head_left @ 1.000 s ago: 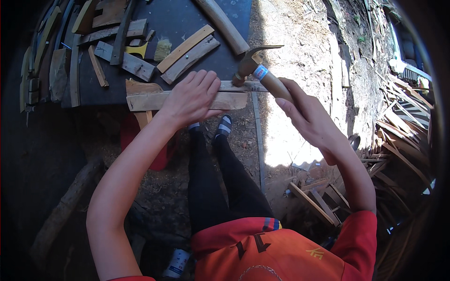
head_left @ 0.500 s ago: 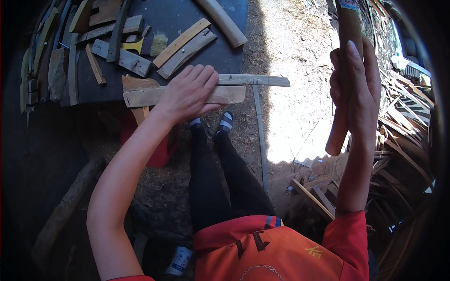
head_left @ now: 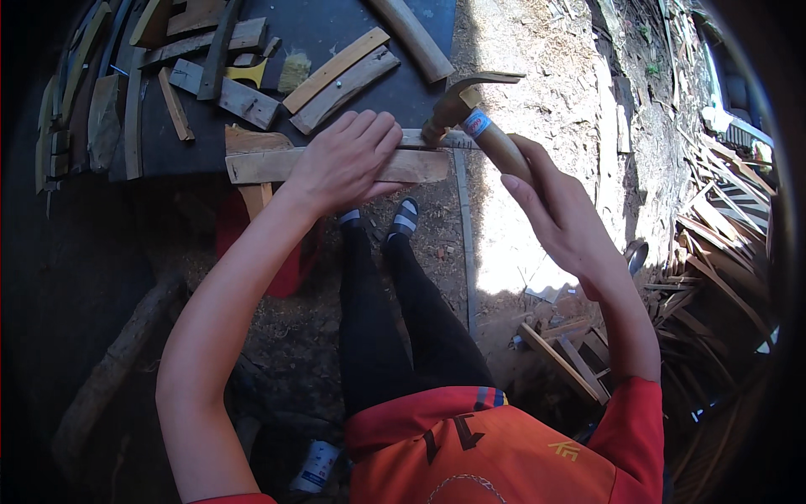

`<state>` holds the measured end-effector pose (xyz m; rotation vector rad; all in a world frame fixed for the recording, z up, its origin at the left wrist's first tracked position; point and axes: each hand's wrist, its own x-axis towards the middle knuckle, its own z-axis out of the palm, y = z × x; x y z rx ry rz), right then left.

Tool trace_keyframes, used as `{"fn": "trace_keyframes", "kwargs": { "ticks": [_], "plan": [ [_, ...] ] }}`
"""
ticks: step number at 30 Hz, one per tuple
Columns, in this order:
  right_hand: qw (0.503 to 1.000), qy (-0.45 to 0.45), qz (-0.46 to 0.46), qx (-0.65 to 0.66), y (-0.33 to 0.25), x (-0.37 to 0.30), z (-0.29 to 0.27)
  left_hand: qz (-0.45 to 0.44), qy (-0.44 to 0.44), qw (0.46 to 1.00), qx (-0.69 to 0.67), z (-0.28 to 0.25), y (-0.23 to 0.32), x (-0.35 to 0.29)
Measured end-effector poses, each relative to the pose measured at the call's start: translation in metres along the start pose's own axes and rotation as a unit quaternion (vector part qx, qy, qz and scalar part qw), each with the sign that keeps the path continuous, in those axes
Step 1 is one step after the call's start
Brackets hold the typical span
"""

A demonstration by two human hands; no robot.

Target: Assembling a wooden structure by hammering nails into wood pieces.

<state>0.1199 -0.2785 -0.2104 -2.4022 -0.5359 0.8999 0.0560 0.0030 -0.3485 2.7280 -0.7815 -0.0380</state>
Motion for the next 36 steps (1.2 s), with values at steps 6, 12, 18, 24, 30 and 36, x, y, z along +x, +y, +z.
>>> {"fn": "trace_keyframes", "kwargs": {
  "ticks": [6, 12, 18, 24, 30, 36],
  "plan": [
    [0.952, 0.229, 0.042, 0.2, -0.016, -0.002, -0.014, -0.022, 0.0, 1.0, 0.0, -0.003, 0.0, 0.007],
    [0.933, 0.229, 0.049, 0.274, -0.015, 0.003, 0.0, -0.049, -0.015, 0.999, -0.003, -0.008, 0.0, 0.005],
    [0.945, 0.161, 0.116, 0.261, 0.004, -0.021, 0.027, -0.054, 0.013, 0.997, -0.055, -0.022, 0.004, -0.006],
    [0.931, 0.17, 0.146, 0.288, 0.018, -0.039, 0.042, -0.143, 0.089, 0.983, -0.078, -0.021, 0.022, -0.005],
    [0.94, 0.201, 0.13, 0.245, 0.023, -0.051, 0.058, -0.173, 0.112, 0.979, 0.008, -0.009, 0.041, 0.01],
    [0.96, 0.237, -0.022, 0.149, 0.049, -0.056, 0.105, -0.205, 0.108, 0.972, 0.038, -0.004, 0.049, 0.016]
  ]
}}
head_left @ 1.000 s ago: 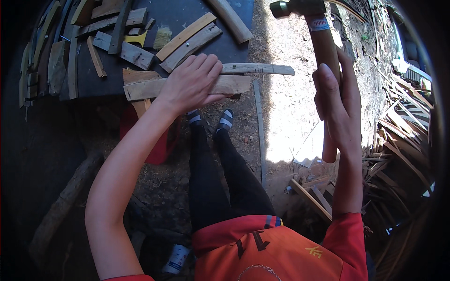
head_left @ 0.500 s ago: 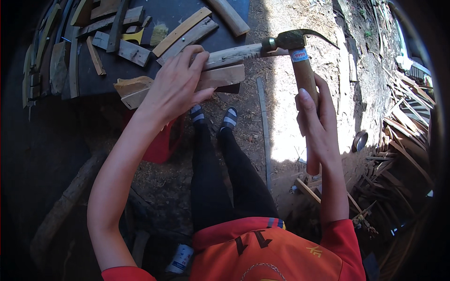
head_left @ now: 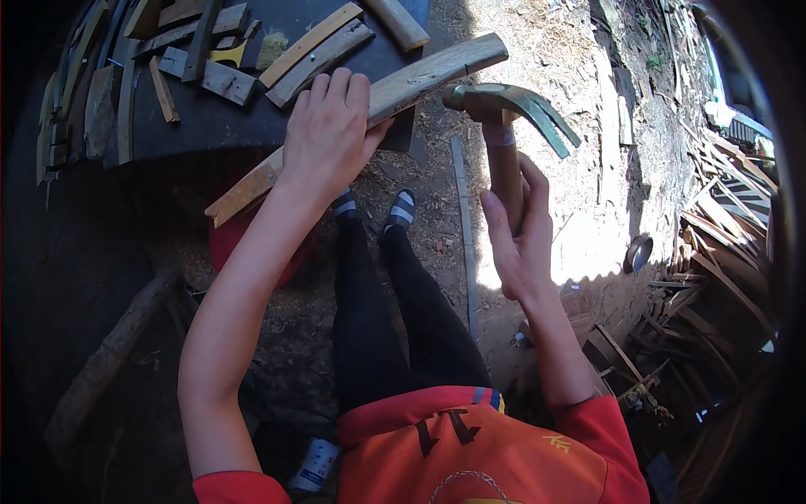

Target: Assembling a wooden structure by hammering nails into wood pieces.

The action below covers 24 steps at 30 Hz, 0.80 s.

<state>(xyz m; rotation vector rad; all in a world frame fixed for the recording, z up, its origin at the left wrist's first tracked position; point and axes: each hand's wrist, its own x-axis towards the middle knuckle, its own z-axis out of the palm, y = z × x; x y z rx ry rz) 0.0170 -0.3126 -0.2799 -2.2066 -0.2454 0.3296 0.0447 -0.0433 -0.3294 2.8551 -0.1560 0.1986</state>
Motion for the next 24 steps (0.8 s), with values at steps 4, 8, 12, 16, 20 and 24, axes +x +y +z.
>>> {"fn": "trace_keyframes", "kwargs": {
  "ticks": [4, 8, 12, 16, 20, 24],
  "plan": [
    [0.998, -0.054, 0.02, -0.016, 0.008, -0.009, 0.024, -0.004, -0.007, 1.0, -0.007, -0.001, 0.0, -0.001],
    [0.998, -0.002, -0.069, 0.002, 0.025, -0.018, 0.04, 0.022, -0.032, 0.999, -0.032, -0.005, -0.003, 0.0],
    [0.997, 0.005, -0.065, -0.029, 0.002, -0.006, 0.037, 0.004, -0.038, 0.999, -0.035, -0.001, -0.004, -0.004],
    [0.994, 0.005, -0.095, -0.045, -0.024, 0.006, 0.013, -0.004, -0.016, 0.999, -0.047, 0.002, -0.003, -0.004],
    [0.979, 0.069, -0.19, -0.018, -0.026, 0.02, 0.02, 0.013, 0.002, 0.999, -0.036, 0.004, -0.004, -0.001],
    [0.991, -0.039, -0.1, -0.084, 0.011, 0.012, 0.035, 0.006, 0.001, 0.999, -0.041, 0.006, -0.003, 0.001]
  ]
}}
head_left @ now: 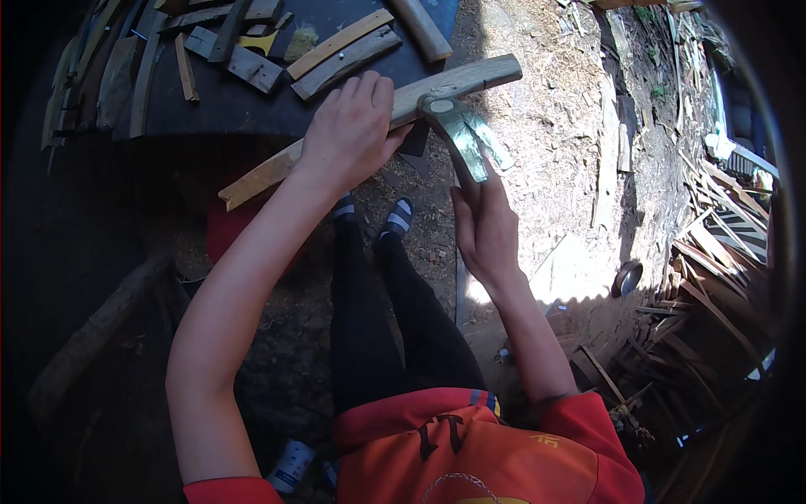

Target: Assembling a wooden structure by hammering nails into wood pieces.

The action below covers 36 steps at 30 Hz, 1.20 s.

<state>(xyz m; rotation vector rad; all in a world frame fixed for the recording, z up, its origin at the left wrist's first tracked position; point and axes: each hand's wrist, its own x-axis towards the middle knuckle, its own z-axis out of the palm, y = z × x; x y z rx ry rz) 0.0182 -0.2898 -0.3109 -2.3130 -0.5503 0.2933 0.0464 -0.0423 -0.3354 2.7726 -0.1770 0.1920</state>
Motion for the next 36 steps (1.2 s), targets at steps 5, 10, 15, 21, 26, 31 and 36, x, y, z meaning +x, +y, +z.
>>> {"fn": "trace_keyframes", "kwargs": {
  "ticks": [5, 10, 15, 21, 26, 31, 36],
  "plan": [
    [0.992, 0.09, -0.058, 0.071, -0.006, -0.006, 0.001, -0.002, 0.007, 1.0, 0.007, -0.002, -0.001, -0.002],
    [1.0, -0.018, 0.022, 0.009, 0.009, -0.011, 0.016, -0.004, -0.003, 1.0, -0.001, -0.002, 0.0, 0.001],
    [0.991, 0.1, -0.037, 0.083, 0.016, -0.034, 0.025, -0.016, -0.016, 1.0, -0.012, -0.004, -0.001, 0.0],
    [0.998, 0.046, -0.038, 0.01, 0.024, -0.033, 0.039, -0.011, -0.05, 0.998, -0.023, -0.007, 0.002, 0.007],
    [0.991, 0.094, -0.06, 0.076, 0.008, -0.039, 0.032, -0.013, -0.056, 0.998, -0.019, -0.007, -0.002, 0.005],
    [0.999, 0.024, 0.022, 0.023, 0.002, -0.031, 0.043, -0.007, -0.054, 0.998, -0.011, -0.008, -0.002, 0.007],
    [0.989, 0.095, 0.011, 0.112, 0.012, -0.044, 0.056, -0.014, -0.059, 0.998, -0.01, -0.005, -0.001, 0.007]
  ]
}}
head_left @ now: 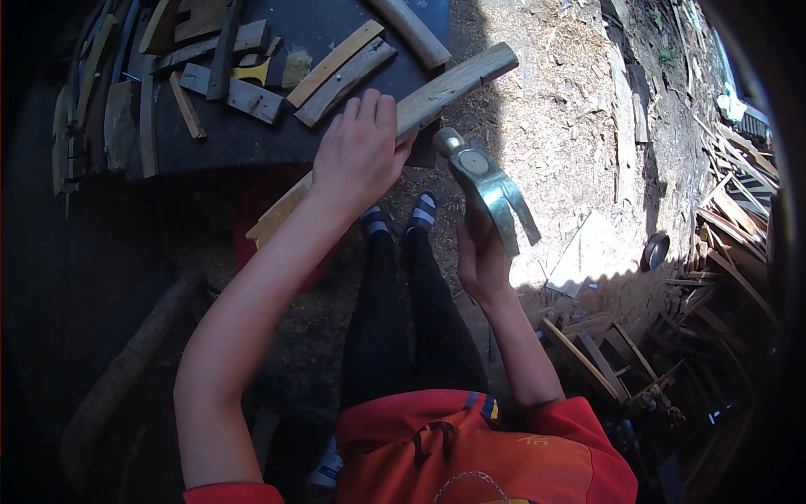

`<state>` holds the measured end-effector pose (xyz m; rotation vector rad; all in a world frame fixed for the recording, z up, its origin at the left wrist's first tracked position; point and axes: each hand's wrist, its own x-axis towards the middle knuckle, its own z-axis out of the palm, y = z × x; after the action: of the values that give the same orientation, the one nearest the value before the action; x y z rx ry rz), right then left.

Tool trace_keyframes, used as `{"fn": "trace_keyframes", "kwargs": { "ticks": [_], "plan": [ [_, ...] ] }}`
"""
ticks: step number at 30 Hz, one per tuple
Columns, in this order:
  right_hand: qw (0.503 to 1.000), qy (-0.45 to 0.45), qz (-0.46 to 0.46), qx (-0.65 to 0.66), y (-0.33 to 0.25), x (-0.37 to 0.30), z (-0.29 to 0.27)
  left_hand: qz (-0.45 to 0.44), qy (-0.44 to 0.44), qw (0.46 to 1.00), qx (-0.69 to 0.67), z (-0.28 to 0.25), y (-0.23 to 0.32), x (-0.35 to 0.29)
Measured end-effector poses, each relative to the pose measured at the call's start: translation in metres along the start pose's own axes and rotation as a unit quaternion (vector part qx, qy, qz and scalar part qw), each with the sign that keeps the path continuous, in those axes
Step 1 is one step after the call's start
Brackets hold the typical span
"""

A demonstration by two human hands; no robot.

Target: Assembling a wooden structure by hammering nails into wood pieces.

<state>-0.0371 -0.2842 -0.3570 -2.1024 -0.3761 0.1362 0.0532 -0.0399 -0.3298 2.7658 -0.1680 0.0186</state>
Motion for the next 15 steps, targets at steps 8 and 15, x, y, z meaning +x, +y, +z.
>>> {"fn": "trace_keyframes", "kwargs": {
  "ticks": [8, 15],
  "plan": [
    [0.993, -0.045, 0.105, -0.004, -0.012, 0.021, 0.008, -0.001, -0.001, 1.0, 0.014, -0.001, -0.001, 0.0],
    [0.996, 0.033, -0.032, 0.08, -0.03, 0.008, -0.02, -0.007, 0.016, 1.0, 0.01, -0.003, -0.003, -0.002]
  ]
}}
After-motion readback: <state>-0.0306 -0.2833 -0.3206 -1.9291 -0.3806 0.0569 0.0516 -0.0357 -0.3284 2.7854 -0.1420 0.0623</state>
